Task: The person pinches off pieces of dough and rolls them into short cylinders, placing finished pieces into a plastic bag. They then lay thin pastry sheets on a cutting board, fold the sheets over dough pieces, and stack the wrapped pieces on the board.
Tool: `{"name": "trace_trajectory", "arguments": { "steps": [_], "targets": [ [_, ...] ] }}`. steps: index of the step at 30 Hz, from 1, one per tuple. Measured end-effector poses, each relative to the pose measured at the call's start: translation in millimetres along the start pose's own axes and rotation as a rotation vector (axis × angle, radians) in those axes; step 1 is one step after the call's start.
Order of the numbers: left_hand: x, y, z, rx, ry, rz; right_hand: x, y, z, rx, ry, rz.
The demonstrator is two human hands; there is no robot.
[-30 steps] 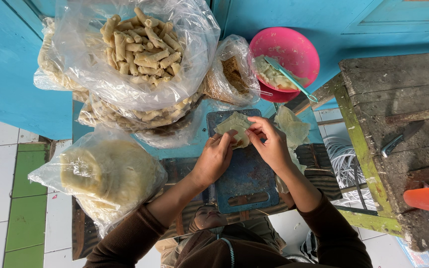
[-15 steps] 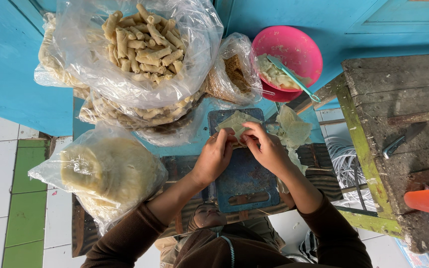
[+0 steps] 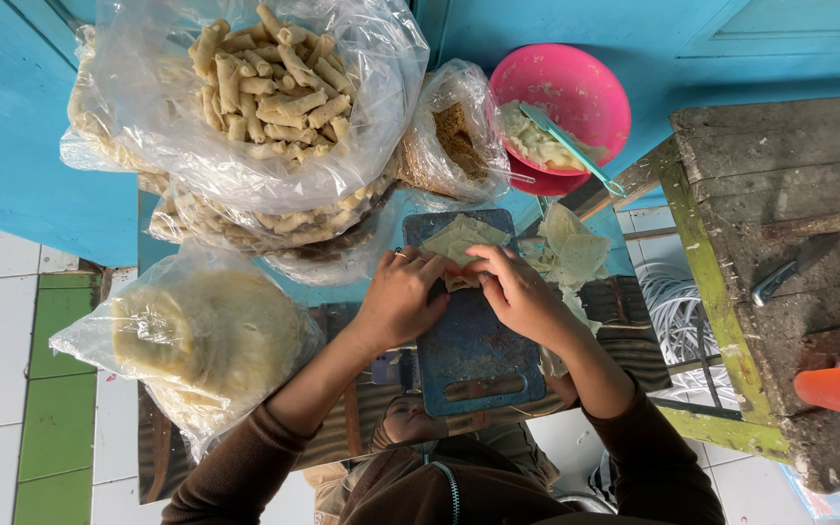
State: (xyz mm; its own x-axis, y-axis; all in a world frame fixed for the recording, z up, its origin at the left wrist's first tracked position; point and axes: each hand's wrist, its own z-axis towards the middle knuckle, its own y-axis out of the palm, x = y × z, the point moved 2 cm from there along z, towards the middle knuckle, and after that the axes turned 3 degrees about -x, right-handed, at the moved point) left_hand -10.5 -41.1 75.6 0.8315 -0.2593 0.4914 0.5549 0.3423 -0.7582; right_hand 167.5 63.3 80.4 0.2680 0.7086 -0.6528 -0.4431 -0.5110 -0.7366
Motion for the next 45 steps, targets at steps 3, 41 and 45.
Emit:
{"name": "trace_trajectory", "arguments": {
  "steps": [3, 41, 45],
  "targets": [
    [-6.9, 6.3, -1.0, 0.073, 0.046, -0.006, -2.9, -3.4, 0.8, -0.013, -0.051, -0.005],
    [-23.6, 43.6, -1.1, 0.085, -0.069, -0.050, 23.2, 10.3, 4.6, 0.215, -0.035, -0.205],
    [-21.6, 39.9, -1.3, 0.077, -0.065, 0.012, 21.4, 6.3, 1.8, 0.161, -0.086, -0.198]
  ]
}}
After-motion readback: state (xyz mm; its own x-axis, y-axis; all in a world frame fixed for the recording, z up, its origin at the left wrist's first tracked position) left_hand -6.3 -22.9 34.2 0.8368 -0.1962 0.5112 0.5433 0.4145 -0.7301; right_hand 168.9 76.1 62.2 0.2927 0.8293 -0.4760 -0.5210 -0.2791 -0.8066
